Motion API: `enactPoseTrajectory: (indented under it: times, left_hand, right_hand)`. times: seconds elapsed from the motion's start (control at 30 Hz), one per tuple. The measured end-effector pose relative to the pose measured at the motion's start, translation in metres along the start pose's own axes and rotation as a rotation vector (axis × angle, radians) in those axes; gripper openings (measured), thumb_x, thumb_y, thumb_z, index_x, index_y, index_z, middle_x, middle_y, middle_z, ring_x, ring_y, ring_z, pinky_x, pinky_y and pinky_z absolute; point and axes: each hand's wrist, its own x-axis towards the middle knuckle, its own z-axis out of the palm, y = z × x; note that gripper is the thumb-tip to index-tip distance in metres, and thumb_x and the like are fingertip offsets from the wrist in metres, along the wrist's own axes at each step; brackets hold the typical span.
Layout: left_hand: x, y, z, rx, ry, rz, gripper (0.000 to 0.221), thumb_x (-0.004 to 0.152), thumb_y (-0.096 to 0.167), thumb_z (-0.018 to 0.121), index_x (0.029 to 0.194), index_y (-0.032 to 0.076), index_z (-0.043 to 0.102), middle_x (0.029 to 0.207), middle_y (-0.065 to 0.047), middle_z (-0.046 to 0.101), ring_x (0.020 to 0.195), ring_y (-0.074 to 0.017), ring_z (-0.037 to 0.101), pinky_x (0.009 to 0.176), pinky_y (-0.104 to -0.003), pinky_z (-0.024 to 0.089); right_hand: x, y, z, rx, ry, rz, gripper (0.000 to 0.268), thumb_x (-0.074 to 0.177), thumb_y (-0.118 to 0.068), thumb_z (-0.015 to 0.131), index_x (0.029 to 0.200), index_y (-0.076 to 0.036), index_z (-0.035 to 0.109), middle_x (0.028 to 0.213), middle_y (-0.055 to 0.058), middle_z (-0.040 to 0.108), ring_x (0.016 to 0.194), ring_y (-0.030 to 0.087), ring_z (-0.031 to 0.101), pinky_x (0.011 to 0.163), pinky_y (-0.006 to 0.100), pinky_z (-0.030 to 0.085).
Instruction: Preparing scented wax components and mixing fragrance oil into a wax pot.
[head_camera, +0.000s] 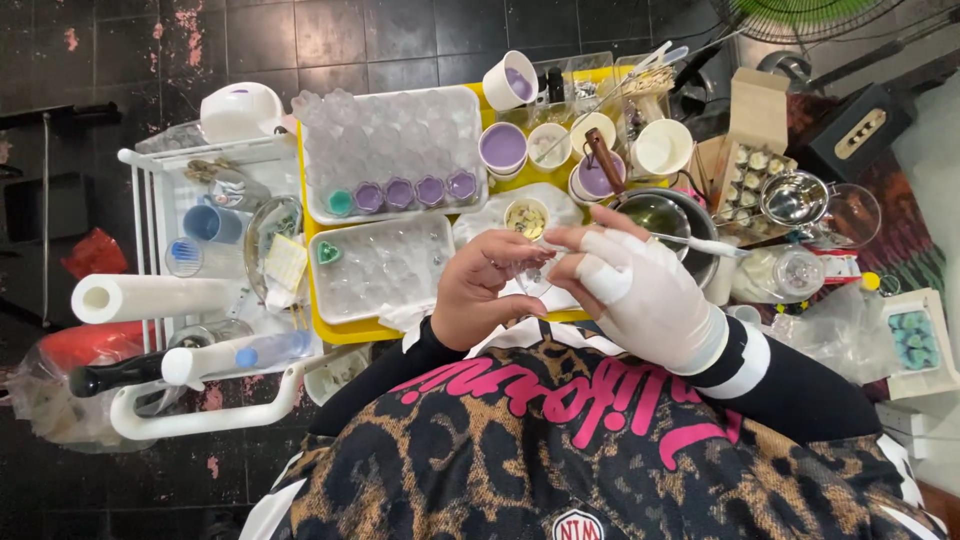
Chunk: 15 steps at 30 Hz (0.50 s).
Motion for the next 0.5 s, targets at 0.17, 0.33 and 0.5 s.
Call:
enactPoseTrajectory:
  times: [0.17,0.33,0.5]
  left_hand:
    - [-0.008,0.000,-0.009,-0.013,0.014,-0.013,0.058,0.085,-0.015,0.082,0.135,0.004,0.058,0.140,-0.010,0.052,0.134,-0.0220,0.058,0.117,-0.041,0.052]
    - [-0.010,0.005,-0.012,-0.005,0.009,-0.012,0.060,0.084,-0.015,0.082,0.135,0.005,0.058,0.140,-0.010,0.052,0.135,-0.0216,0.057,0.117,-0.041,0.052]
    - [-0.013,0.004,-0.014,0.010,0.006,0.005,0.061,0.083,-0.015,0.083,0.134,0.007,0.058,0.140,-0.009,0.053,0.135,-0.0208,0.057,0.117,-0.041,0.051]
  right_hand:
    - [0.005,-0.009,0.006,0.006,-0.034,-0.009,0.026,0.086,-0.005,0.073,0.109,-0.008,0.062,0.118,0.010,0.068,0.102,0.028,0.070,0.112,0.053,0.048]
    - [0.006,-0.014,0.012,-0.028,-0.027,-0.027,0.029,0.085,-0.004,0.072,0.112,-0.007,0.060,0.120,0.011,0.066,0.106,0.028,0.069,0.113,0.053,0.047]
    - [0.005,-0.015,0.014,-0.082,-0.038,-0.055,0.032,0.084,-0.006,0.071,0.115,-0.005,0.060,0.123,0.012,0.064,0.109,0.028,0.068,0.113,0.051,0.048]
